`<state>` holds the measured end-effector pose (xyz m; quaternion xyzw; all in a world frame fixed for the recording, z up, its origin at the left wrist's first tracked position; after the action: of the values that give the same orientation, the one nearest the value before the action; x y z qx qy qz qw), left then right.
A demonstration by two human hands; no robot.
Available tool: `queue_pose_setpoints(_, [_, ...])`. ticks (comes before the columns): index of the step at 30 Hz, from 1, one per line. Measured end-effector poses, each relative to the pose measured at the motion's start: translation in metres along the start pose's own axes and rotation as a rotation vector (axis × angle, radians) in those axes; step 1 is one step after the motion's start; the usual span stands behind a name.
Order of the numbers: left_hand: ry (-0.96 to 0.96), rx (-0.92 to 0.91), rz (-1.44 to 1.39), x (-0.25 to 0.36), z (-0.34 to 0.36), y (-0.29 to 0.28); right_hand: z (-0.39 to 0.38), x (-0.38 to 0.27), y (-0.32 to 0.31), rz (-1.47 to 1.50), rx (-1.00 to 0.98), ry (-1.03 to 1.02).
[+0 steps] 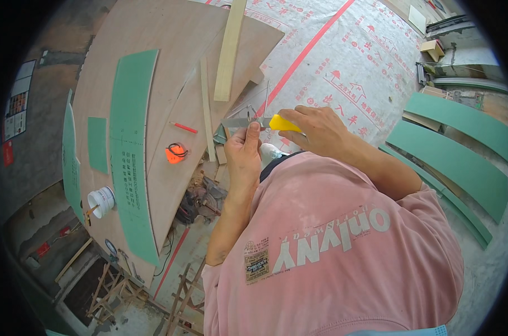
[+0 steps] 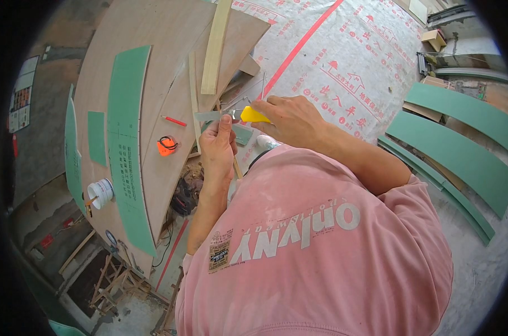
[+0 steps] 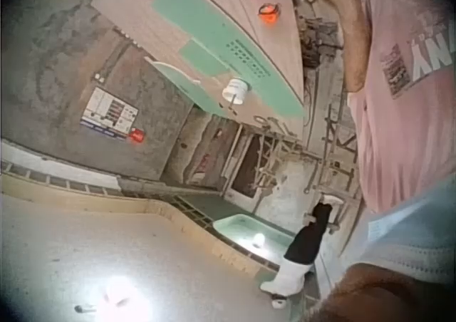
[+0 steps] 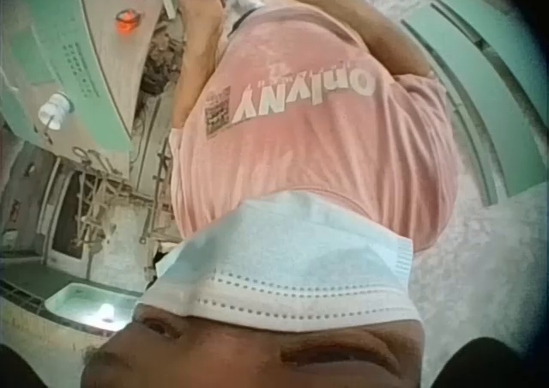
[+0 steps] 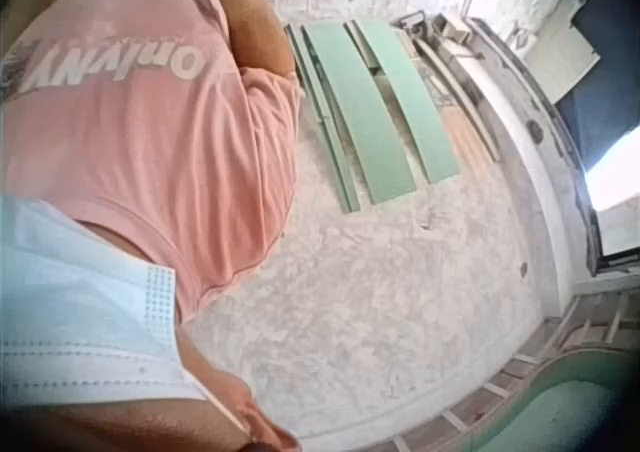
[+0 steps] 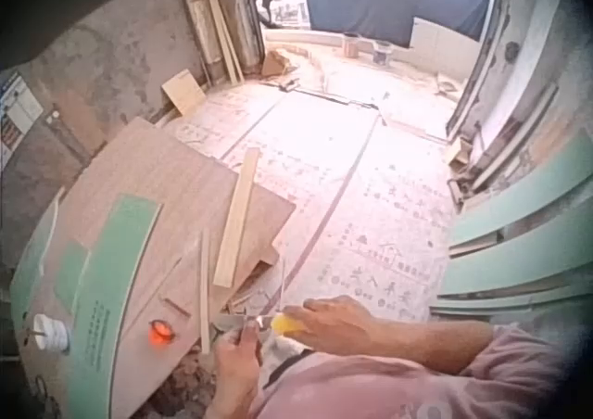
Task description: Measuring wooden strips and cutting them using a miter saw and utility knife.
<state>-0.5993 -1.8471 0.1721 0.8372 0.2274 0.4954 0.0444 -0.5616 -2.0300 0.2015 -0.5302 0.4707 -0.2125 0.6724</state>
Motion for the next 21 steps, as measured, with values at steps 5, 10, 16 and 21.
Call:
queue_pose_setpoints(5, [-0.001, 0.028, 0.057, -0.007, 0.004, -0.007, 0.000, 0.000, 0.000, 0.033, 0.071, 0.007])
queue_pose_setpoints(10, [-0.115, -0.035, -0.040, -0.008, 0.004, -0.008, -0.003, 0.001, 0.000, 0.018, 0.018, 0.012])
queue_pose_setpoints(16, [-0.151, -0.237, -0.255, -0.004, -0.001, 0.000, -0.007, 0.001, 0.006, 0.025, -0.031, -0.029])
queue_pose_setpoints(21, [-0.092, -0.224, -0.174, -0.007, 0.000, -0.003, -0.006, -0.002, 0.005, 0.044, -0.042, -0.051])
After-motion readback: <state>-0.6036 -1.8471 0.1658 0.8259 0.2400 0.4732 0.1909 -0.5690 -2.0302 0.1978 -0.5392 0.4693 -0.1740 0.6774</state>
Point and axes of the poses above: each hand's wrist, its own z-axis towards the middle knuckle, its own y-axis out of the palm, x = y × z, the point moved 4 cm from there along z, towards the middle knuckle, and after that the axes turned 15 degrees about -z, right-handed, at the moved point
